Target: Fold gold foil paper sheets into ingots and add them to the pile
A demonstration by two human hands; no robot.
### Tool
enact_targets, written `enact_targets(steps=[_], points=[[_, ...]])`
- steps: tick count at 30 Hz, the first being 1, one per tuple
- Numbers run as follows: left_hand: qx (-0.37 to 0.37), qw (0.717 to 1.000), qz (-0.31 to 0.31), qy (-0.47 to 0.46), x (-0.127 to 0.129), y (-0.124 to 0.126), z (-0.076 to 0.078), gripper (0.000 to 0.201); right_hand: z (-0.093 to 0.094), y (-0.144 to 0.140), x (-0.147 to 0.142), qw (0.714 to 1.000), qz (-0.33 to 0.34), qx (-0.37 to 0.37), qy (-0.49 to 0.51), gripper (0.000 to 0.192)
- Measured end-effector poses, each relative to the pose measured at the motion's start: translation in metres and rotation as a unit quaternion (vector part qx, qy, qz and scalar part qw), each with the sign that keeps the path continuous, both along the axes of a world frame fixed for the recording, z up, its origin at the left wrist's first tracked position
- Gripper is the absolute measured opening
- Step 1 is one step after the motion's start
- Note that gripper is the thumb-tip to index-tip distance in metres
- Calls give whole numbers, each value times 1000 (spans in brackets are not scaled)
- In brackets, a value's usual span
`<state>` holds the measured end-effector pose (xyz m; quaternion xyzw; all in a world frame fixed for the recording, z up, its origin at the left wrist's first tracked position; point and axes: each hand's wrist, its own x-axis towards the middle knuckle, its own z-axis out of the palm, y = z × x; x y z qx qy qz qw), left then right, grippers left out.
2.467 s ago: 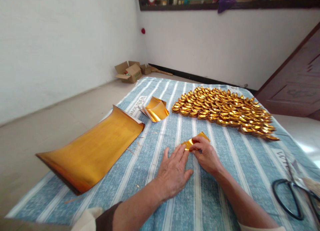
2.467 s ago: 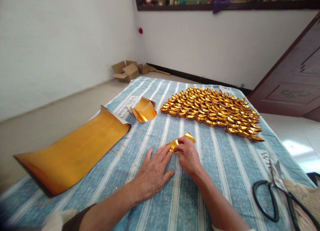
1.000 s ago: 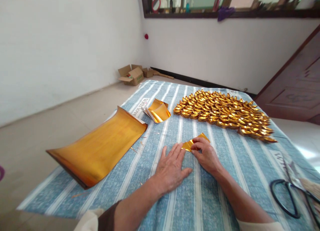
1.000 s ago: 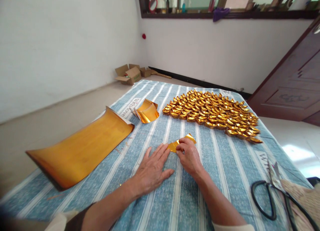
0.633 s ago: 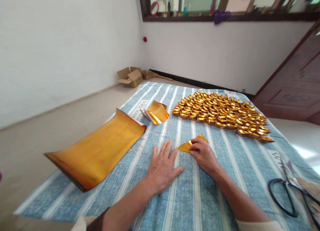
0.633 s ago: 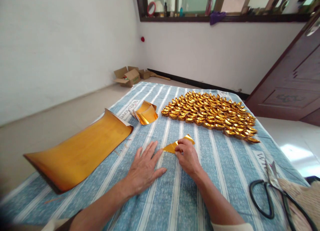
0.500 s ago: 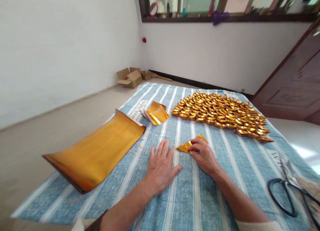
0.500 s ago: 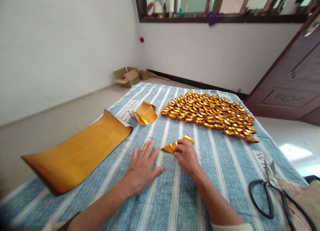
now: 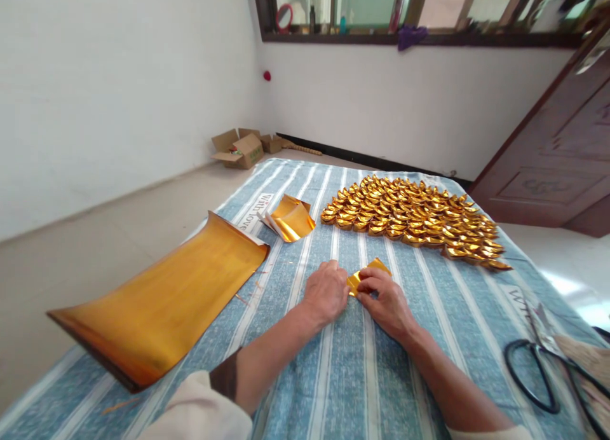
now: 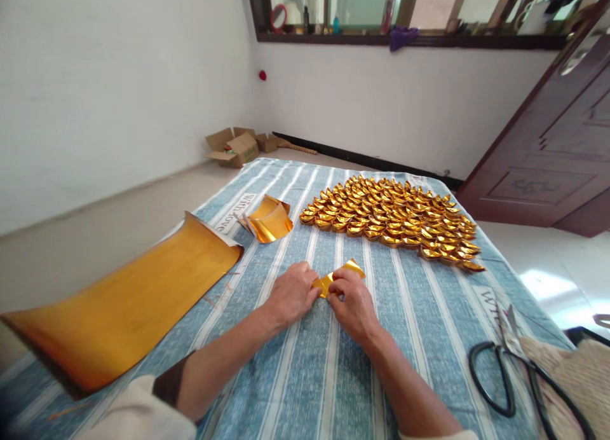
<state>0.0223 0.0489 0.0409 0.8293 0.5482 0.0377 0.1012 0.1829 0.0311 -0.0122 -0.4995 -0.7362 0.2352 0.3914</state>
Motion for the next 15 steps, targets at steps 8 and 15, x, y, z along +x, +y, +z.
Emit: enact_targets(steps=[8,15], points=[[-1,1000,-9,-16,-5,6,-6,12,-4,14,29,974,-202,95,-18,16],[-1,1000,-15,-25,-4,7,-7,15,-20,26,44,961,-208,41,-176,32]])
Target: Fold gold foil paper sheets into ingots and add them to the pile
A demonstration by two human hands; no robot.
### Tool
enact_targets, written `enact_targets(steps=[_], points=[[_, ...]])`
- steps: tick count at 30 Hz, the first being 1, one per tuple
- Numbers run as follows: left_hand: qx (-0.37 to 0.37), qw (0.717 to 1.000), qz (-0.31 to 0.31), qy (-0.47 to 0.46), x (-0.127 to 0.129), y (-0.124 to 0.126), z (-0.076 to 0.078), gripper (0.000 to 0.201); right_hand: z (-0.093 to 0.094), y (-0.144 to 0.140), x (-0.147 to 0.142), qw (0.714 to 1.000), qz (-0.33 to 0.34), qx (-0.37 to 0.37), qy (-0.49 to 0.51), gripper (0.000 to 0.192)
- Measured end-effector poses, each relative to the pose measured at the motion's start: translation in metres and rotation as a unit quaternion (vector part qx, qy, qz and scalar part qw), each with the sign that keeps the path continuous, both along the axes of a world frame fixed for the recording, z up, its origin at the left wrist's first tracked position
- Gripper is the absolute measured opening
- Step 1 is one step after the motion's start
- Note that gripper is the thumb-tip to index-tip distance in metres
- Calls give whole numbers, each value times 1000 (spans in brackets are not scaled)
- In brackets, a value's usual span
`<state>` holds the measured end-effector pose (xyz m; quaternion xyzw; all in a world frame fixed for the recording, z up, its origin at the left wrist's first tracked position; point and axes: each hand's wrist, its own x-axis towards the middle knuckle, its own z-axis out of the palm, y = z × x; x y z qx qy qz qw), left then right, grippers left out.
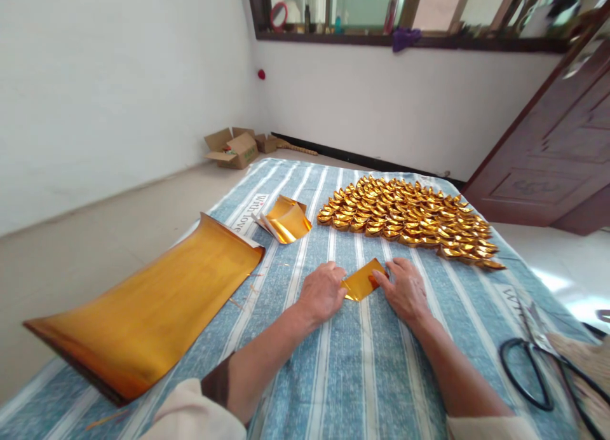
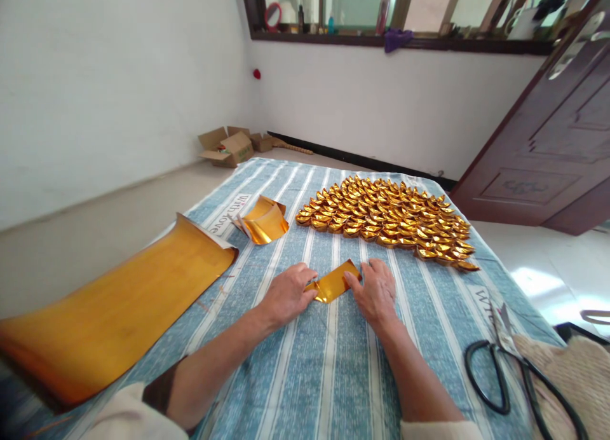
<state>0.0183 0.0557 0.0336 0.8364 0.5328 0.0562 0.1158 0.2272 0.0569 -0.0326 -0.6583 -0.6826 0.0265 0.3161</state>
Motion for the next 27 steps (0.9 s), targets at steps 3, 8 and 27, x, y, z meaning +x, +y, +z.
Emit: enact_targets(steps=[3,8,27], points=[[1,1000,0,6,1,-2,3,13,-2,-1,-4,1000,5,1,-5,26],[2,1000,16,17,4,-5,7,11,3,-4,-8,996,11,0,94,13],[-13,981,-188,-44,7,1,4,25,29,-9,4,966,14,-115,232,25]])
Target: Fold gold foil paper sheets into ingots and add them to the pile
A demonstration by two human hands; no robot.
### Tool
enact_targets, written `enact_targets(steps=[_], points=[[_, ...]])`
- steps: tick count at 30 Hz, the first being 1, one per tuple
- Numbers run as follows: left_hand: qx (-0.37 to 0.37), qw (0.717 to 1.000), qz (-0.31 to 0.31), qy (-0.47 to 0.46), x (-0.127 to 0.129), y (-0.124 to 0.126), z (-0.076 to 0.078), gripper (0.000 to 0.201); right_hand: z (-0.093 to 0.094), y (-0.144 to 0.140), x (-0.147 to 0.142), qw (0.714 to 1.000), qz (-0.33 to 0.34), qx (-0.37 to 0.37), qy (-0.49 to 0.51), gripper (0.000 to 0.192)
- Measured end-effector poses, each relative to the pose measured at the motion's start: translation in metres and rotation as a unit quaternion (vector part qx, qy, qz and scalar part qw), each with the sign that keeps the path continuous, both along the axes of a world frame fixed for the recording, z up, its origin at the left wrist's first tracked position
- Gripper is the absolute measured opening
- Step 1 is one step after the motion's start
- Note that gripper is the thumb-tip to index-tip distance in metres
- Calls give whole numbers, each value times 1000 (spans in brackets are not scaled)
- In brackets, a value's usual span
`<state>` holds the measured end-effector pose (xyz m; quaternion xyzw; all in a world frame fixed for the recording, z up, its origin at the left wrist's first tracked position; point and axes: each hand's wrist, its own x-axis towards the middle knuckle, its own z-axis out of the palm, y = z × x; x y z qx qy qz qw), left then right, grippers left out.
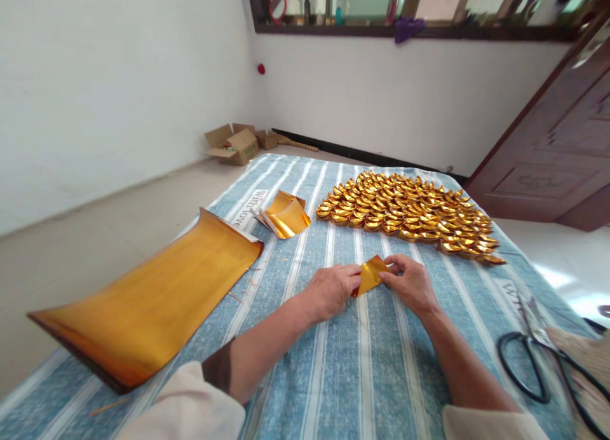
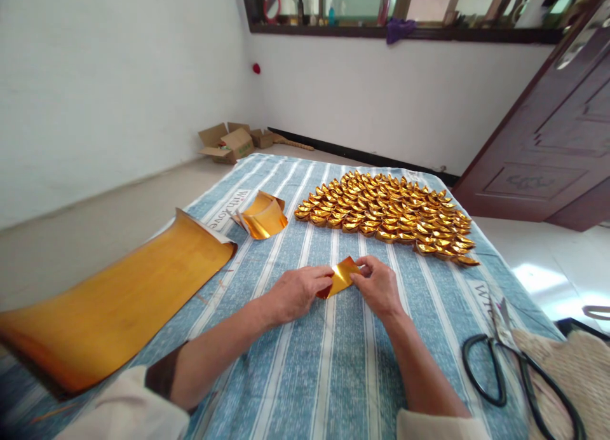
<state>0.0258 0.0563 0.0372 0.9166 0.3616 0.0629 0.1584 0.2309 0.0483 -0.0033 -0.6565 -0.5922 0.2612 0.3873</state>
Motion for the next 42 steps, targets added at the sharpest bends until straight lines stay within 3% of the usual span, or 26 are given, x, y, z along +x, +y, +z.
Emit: enact_targets(steps=[6,11,16,23,27,32,36,42], points=[[37,999,7,31,0,-1,-5,22,6,-2,3,998,-6,-32,-59,40],[62,996,66,25,3,-18,-10,21,17,-7,6,986,26,-96,-135,31],[73,995,68,-19,2,-25,-23,22,18,-9,9,987,53,-129,-76,48],[80,994,60,-36,0,-7,-33,18,16,-6,4,982,15,-189,-15,10],[95,993,67,-17,0,1,-27,9,21,-9,2,976,33,-214,-9,6],[119,982,145,24,1,-3,-20,13,30,-13,3,948,114,-297,-28,9],[103,988,114,18,6,-2,-22,14,33,-17,2,930,170,-325,-24,17],[50,998,-14,-47,9,17,-26,17,43,-26,-3,898,279,-340,-7,19]])
